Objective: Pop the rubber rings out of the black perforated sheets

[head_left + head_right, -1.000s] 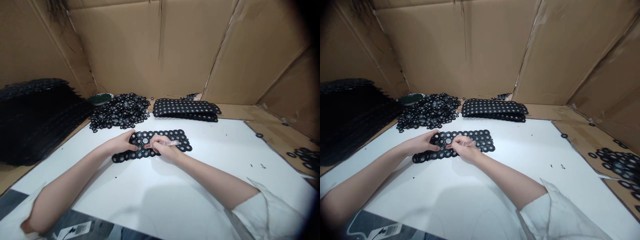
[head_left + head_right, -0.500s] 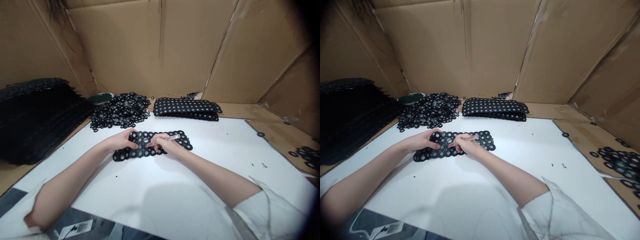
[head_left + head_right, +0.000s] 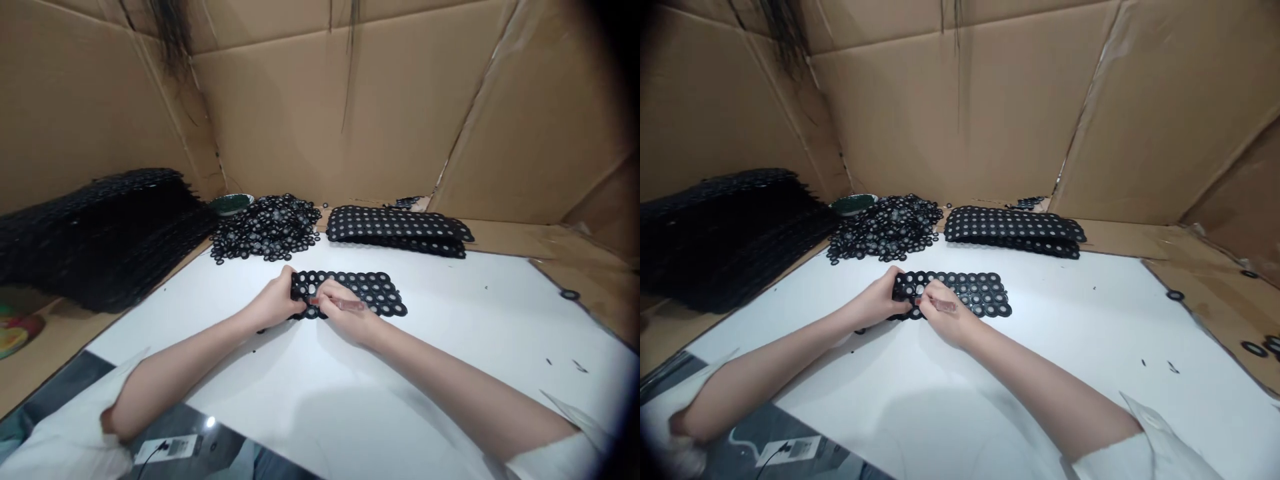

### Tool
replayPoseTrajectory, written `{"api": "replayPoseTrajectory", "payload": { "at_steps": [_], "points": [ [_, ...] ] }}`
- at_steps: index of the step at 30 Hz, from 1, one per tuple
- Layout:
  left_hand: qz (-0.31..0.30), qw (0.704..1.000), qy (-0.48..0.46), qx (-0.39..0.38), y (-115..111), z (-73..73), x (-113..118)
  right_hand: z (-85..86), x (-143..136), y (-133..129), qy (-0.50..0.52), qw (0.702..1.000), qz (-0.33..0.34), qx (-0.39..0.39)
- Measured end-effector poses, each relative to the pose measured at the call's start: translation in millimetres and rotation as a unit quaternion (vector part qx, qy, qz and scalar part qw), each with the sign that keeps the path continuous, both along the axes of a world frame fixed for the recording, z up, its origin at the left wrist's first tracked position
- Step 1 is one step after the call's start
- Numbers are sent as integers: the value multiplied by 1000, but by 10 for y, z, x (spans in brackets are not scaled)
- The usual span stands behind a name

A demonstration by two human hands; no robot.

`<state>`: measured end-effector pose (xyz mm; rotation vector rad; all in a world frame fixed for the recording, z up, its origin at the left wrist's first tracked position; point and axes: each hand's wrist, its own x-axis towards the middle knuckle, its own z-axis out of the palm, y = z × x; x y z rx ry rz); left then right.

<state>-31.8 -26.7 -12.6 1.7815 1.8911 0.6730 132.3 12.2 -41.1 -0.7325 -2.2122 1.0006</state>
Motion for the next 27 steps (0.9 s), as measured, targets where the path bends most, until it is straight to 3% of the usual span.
{"api": "replayPoseTrajectory", "payload": {
  "at_steps": [6, 12, 19, 24, 27],
  "points": [
    [27, 999, -12, 42, -161, 5, 112, -102, -59, -47, 19, 998, 20, 59],
    [14, 997, -72, 0, -70, 13, 51, -46, -64, -58, 8, 1000, -3, 28],
    [-44, 999, -9, 2, 163, 153, -71, -24, -103, -8, 17, 998, -57, 16],
    [-52, 992, -106, -37, 182, 159, -153, -13, -84, -28, 52, 996, -70, -10],
    [-33, 991, -121, -36, 177, 134, -177, -7, -61, -42, 97, 991, -57, -75]
  ]
}}
